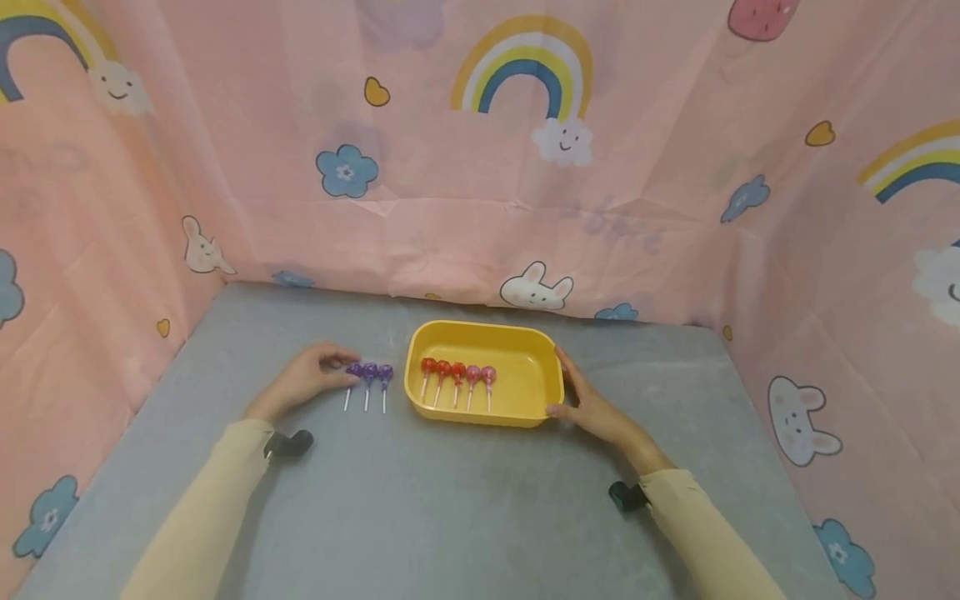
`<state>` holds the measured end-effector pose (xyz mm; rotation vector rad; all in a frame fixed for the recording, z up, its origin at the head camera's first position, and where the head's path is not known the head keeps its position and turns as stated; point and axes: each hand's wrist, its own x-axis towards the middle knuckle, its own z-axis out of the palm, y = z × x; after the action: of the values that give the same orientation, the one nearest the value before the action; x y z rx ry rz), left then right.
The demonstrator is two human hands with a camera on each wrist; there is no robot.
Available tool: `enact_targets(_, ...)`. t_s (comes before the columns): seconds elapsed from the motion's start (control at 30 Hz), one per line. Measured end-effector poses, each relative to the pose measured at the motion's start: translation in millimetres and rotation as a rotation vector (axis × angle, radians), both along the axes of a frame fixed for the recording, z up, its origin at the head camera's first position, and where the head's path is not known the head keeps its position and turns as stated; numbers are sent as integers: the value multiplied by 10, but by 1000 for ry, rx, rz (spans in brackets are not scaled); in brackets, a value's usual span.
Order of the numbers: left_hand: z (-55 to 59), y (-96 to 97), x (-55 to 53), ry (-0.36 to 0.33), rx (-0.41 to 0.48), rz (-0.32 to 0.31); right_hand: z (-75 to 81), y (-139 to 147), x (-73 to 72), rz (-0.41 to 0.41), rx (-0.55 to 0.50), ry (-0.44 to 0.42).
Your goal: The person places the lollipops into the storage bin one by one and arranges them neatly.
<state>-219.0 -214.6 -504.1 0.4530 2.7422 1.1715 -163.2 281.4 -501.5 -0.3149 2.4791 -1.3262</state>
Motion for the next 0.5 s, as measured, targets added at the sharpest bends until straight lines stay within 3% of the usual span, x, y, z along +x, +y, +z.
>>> enact_targets(0.5, -40, 7, 0, 29, 7, 20, 24, -6, 5, 0, 12, 4)
